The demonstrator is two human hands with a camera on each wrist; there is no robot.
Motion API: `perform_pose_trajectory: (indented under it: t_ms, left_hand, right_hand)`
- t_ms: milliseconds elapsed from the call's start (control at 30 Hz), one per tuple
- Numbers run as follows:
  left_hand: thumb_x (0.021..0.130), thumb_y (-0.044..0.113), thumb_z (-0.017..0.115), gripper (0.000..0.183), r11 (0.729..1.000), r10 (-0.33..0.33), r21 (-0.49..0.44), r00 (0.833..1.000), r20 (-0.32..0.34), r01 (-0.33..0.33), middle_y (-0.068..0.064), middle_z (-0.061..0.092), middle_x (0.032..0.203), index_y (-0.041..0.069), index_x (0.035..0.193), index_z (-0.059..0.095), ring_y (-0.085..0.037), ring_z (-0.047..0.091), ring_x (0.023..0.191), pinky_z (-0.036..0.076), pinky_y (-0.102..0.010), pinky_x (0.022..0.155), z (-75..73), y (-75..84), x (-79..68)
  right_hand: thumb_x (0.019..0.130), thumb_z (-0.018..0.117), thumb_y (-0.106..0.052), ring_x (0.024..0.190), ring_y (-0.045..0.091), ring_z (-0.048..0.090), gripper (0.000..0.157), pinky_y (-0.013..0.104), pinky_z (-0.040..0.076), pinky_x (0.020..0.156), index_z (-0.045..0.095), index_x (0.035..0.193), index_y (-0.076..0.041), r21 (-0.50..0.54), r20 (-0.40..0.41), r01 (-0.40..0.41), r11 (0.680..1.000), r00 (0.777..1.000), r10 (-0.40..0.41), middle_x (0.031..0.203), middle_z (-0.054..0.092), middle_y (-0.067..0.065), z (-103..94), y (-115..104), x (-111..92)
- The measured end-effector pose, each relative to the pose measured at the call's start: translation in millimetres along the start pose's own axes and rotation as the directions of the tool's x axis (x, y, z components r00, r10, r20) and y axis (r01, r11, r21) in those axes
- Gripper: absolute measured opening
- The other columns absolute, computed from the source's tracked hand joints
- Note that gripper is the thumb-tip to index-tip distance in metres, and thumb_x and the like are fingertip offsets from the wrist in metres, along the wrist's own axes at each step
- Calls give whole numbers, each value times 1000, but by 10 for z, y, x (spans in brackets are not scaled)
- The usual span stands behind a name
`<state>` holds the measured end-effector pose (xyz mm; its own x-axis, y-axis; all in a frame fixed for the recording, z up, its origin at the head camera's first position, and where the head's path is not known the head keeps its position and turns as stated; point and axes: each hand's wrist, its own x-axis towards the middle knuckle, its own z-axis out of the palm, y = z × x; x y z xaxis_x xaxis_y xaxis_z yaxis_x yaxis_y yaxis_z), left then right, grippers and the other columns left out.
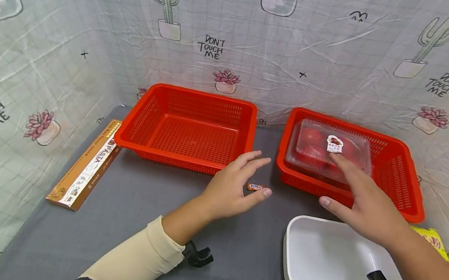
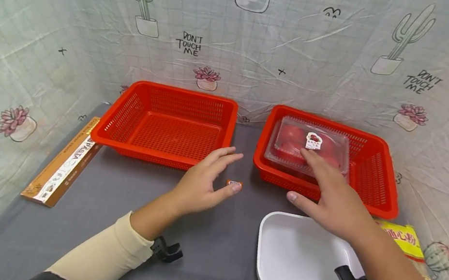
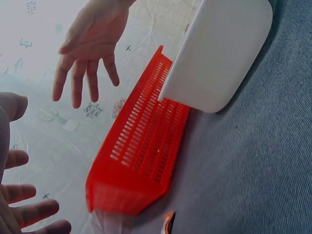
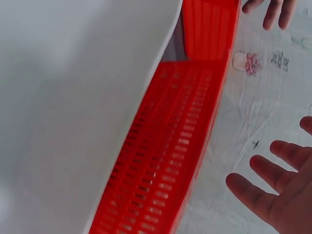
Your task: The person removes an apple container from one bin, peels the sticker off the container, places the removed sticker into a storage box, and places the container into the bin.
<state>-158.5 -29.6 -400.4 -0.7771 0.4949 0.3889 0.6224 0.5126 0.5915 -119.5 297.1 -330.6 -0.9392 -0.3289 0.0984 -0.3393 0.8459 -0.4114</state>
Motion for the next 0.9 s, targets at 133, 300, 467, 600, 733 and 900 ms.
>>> perform_pose_trajectory:
  t_ms: [133, 300, 467, 600, 733, 900]
  left_hand:
    - [99, 54, 62, 70, 1000, -5, -12, 1000, 5, 5, -5, 42, 166, 22, 159, 51, -28, 50, 146, 49, -58, 109, 58, 37, 45]
    - [99, 55, 61, 70, 999, -17, -30, 1000, 6, 17, -4, 41, 166, 22, 159, 51, -29, 50, 145, 50, -61, 106, 126, 90, 98]
    - [100, 55, 60, 69, 998, -54, -32, 998, 14, 54, -5, 41, 166, 23, 160, 50, -28, 49, 146, 49, -61, 108, 204, 111, 148]
    - [99, 54, 62, 69, 996, -71, -51, 997, 23, 72, -6, 40, 166, 23, 160, 49, -28, 45, 148, 46, -59, 112, 258, 113, 188]
    - [99, 55, 62, 70, 992, -84, -89, 996, 24, 86, -6, 39, 168, 25, 161, 48, -28, 45, 148, 49, -55, 111, 324, 96, 231]
    - [98, 54, 63, 70, 980, -119, -160, 993, 24, 121, -8, 36, 169, 29, 161, 47, -28, 44, 149, 50, -58, 109, 393, 87, 293]
  right_hand:
    - [90, 85, -38, 144, 50, 37, 107, 78, 49, 94, 20, 172, -20, 0, 5, -8, 1000, 1000, 8, 167, 34, 22, -68, 98, 41]
    - [92, 83, -38, 145, 51, 35, 106, 79, 46, 96, 16, 173, -23, 17, 20, -66, 998, 998, 66, 166, 34, 25, -150, 208, 93]
    - [94, 81, -34, 142, 51, 34, 103, 77, 49, 95, 15, 173, -21, 60, 28, -110, 992, 994, 108, 164, 33, 26, -207, 340, 126]
    - [95, 80, -33, 140, 51, 34, 101, 74, 53, 92, 16, 173, -19, 92, 31, -121, 988, 992, 118, 161, 34, 27, -252, 434, 159]
    - [97, 78, -39, 142, 53, 32, 103, 76, 52, 92, 12, 174, -20, 62, 49, -153, 986, 987, 150, 165, 29, 28, -308, 486, 212]
    - [97, 76, -41, 142, 54, 31, 103, 77, 50, 94, 10, 174, -21, 48, 64, -173, 984, 983, 170, 167, 27, 29, -362, 548, 282]
